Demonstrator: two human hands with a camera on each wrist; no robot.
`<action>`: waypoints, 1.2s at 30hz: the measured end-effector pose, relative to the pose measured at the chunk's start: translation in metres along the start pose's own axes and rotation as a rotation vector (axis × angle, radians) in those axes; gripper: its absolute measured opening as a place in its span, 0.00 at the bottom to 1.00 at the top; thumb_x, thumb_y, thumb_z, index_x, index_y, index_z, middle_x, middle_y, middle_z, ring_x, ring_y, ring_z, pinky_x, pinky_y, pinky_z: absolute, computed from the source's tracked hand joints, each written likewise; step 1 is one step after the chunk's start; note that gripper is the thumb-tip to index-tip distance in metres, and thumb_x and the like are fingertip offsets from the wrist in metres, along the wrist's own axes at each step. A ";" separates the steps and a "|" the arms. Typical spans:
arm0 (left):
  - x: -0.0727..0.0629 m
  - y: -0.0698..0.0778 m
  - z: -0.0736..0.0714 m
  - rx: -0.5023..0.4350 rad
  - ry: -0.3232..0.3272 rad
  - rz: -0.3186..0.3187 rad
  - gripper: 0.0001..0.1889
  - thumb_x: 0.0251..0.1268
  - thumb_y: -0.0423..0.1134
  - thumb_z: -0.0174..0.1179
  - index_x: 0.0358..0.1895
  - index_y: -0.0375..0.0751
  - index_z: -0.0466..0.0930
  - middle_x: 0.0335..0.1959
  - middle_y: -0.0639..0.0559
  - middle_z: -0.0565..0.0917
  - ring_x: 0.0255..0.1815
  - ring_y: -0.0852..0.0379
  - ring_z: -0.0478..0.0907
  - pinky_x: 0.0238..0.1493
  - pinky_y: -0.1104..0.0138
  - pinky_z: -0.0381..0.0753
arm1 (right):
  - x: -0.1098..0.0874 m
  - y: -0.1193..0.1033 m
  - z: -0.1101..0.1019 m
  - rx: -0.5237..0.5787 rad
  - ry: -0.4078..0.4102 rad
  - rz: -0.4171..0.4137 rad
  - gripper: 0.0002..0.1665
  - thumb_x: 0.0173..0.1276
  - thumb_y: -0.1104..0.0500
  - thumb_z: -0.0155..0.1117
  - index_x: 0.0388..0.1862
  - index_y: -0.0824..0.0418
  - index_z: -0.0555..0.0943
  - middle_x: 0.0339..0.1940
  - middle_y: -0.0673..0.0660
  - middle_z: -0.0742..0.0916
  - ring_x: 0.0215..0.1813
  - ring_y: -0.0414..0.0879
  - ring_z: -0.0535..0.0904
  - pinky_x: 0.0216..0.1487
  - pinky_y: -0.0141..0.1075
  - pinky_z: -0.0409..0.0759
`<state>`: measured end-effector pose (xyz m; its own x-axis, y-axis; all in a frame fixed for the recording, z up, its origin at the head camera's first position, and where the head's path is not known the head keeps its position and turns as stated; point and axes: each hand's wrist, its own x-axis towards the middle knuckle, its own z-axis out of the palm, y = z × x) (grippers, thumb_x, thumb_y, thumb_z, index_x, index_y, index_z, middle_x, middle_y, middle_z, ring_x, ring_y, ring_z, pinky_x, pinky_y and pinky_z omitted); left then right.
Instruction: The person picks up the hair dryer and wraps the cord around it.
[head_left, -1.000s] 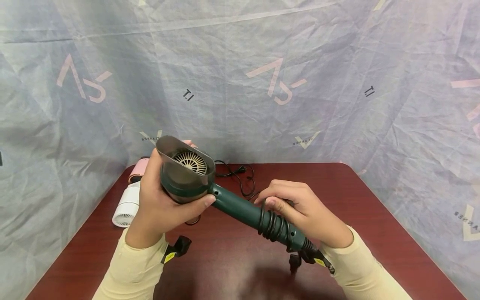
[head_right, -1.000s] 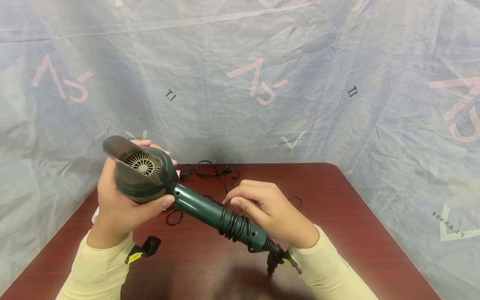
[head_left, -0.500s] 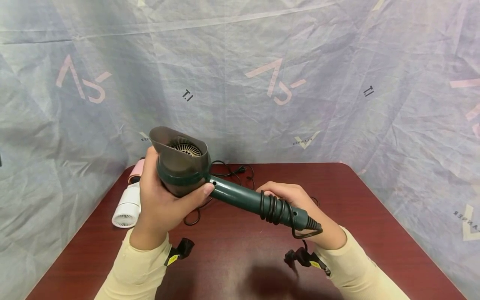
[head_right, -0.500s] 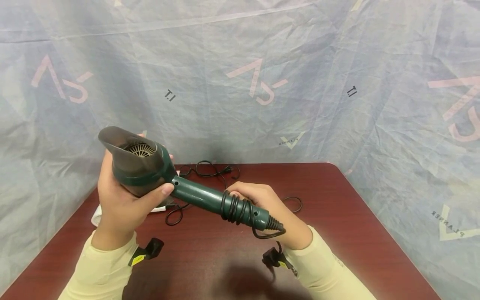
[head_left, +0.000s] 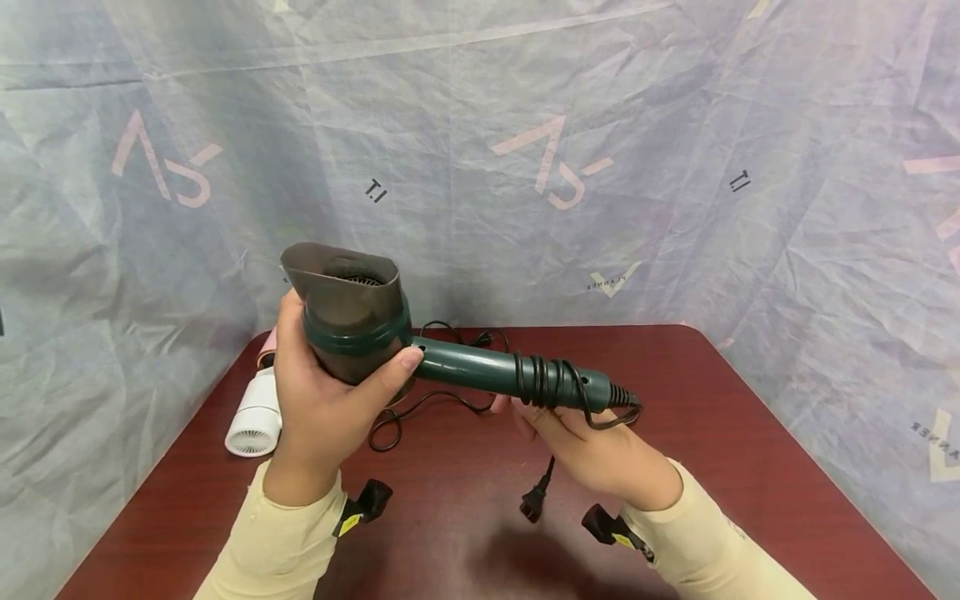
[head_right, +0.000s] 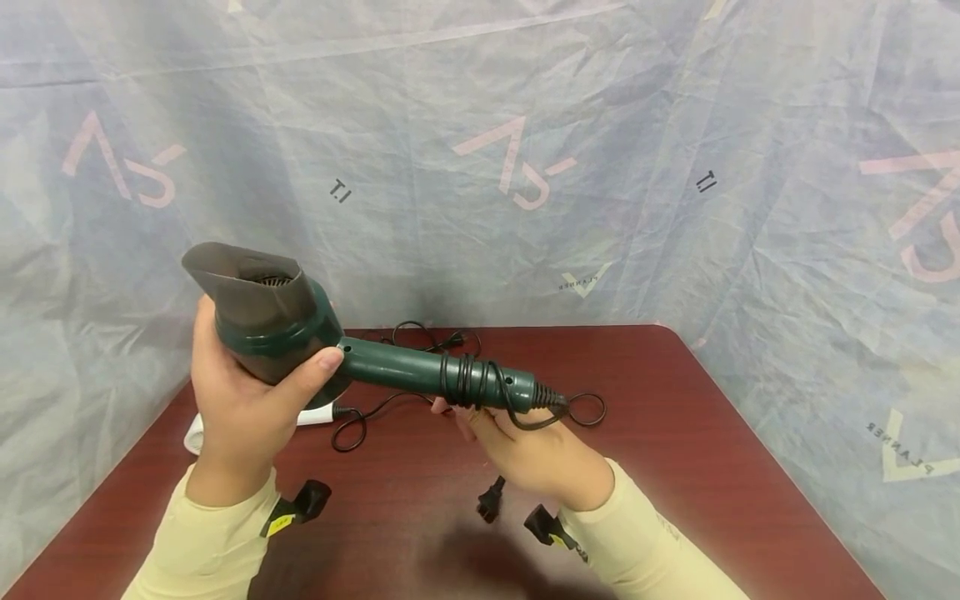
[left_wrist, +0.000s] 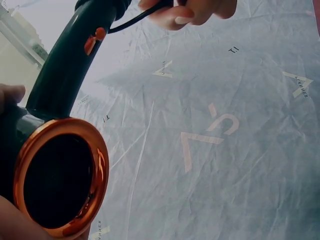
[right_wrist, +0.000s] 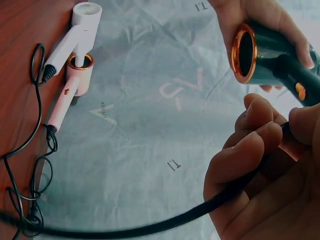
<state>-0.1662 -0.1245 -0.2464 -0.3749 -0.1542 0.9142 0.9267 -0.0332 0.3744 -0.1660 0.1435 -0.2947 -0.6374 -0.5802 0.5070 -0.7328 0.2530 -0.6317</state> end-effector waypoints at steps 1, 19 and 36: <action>0.001 0.001 0.001 -0.010 0.002 -0.001 0.40 0.41 0.22 0.76 0.61 0.18 0.67 0.51 0.43 0.82 0.49 0.47 0.79 0.55 0.60 0.79 | 0.001 0.001 0.000 -0.011 0.001 -0.008 0.17 0.84 0.65 0.48 0.53 0.44 0.79 0.27 0.47 0.75 0.29 0.39 0.72 0.34 0.33 0.76; -0.005 0.001 0.005 -0.122 0.060 -0.076 0.38 0.47 0.17 0.71 0.66 0.26 0.67 0.53 0.39 0.81 0.46 0.48 0.80 0.51 0.64 0.83 | -0.004 -0.002 0.001 -0.181 -0.024 0.107 0.14 0.86 0.47 0.45 0.49 0.34 0.80 0.25 0.41 0.78 0.34 0.34 0.76 0.41 0.32 0.78; 0.001 0.013 0.015 -0.104 0.130 0.006 0.38 0.46 0.17 0.70 0.64 0.24 0.66 0.52 0.37 0.81 0.46 0.46 0.79 0.50 0.62 0.81 | -0.012 -0.018 0.008 -0.363 -0.059 -0.074 0.12 0.84 0.51 0.52 0.35 0.45 0.74 0.23 0.38 0.69 0.25 0.29 0.62 0.29 0.24 0.69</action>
<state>-0.1543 -0.1104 -0.2385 -0.3692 -0.2810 0.8859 0.9291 -0.1331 0.3450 -0.1435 0.1398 -0.2940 -0.5723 -0.6481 0.5025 -0.8200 0.4602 -0.3403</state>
